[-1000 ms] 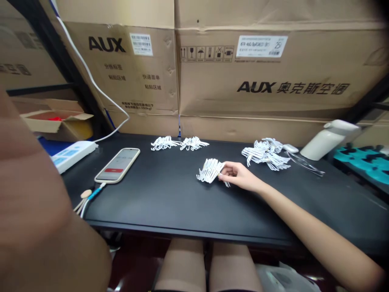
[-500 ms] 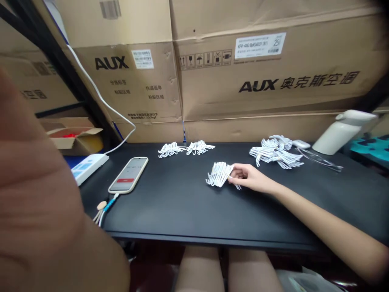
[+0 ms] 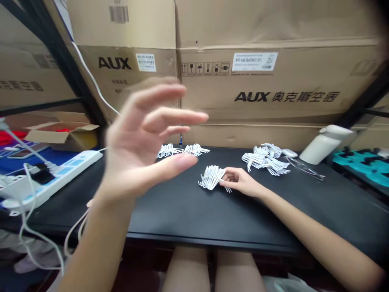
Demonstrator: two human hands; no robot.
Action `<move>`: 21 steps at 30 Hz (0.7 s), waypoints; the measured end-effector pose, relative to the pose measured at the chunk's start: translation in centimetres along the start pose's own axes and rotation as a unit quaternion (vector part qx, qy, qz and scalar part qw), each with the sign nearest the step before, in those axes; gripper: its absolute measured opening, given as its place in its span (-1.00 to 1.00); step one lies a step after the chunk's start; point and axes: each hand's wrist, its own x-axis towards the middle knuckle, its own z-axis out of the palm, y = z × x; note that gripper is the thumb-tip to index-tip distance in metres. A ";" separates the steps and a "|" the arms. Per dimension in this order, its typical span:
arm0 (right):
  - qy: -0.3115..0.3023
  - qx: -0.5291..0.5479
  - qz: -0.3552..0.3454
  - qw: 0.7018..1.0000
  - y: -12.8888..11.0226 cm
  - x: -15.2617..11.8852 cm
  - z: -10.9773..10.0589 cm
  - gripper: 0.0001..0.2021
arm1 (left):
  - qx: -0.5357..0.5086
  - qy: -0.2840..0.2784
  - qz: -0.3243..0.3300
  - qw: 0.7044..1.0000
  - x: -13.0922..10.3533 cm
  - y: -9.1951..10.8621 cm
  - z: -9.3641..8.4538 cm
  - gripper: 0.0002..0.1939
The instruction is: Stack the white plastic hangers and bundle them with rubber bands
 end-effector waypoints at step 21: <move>0.142 -0.182 -0.092 0.969 1.1 0.4 -0.3 -0.83 | -0.278 -0.254 0.088 0.922 3.9 -6.2 13.0 -0.45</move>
